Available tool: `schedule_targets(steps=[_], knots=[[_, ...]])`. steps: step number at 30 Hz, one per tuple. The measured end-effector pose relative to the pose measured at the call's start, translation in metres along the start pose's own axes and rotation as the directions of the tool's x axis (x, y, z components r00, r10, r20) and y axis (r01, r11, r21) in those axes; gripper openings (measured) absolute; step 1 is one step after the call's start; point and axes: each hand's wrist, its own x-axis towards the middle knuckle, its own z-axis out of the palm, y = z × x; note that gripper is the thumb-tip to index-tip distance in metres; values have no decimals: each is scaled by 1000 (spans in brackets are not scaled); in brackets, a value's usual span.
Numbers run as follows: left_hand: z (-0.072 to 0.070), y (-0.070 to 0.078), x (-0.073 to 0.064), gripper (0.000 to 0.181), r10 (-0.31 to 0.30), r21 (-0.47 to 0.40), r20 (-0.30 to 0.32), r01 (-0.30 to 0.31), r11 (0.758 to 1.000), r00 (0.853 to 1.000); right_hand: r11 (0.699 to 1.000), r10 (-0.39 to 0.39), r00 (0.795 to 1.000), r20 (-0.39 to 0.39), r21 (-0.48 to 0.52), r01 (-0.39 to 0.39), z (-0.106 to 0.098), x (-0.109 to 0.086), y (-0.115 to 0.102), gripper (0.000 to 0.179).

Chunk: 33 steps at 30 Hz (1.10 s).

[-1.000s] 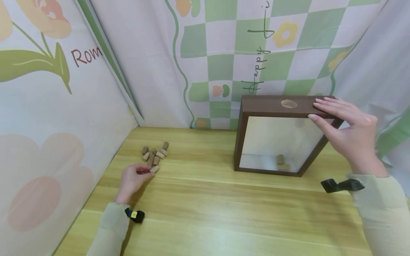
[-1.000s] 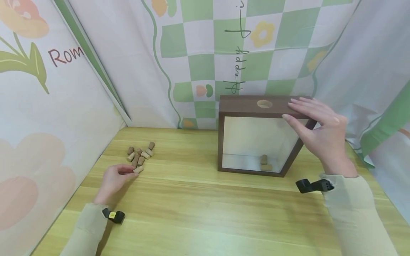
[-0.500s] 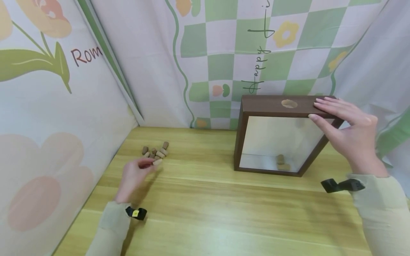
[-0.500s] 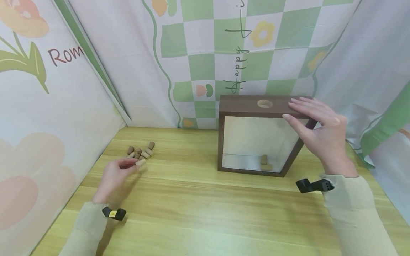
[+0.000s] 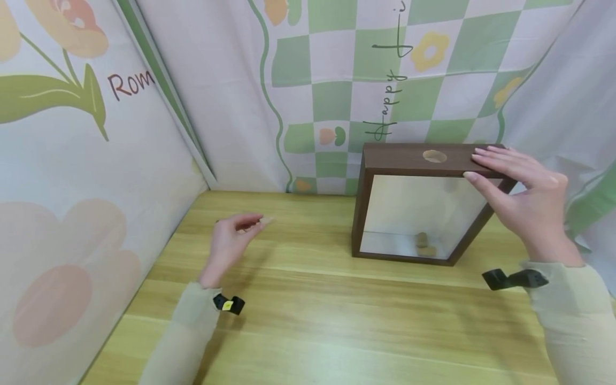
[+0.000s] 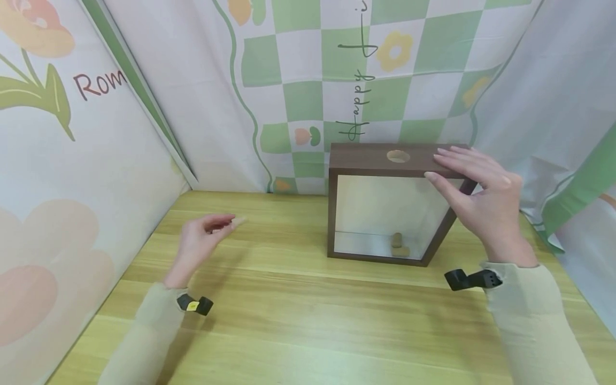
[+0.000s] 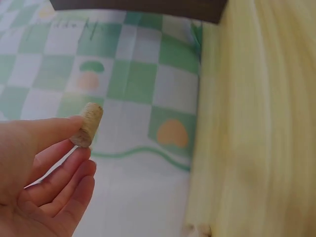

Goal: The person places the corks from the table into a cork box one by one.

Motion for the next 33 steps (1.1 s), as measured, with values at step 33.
schedule_targets(steps=[33], knots=[[70, 159, 91, 24, 301, -352, -82, -311, 883, 950, 999, 32, 999, -5, 10, -32, 0, 1, -10, 29]])
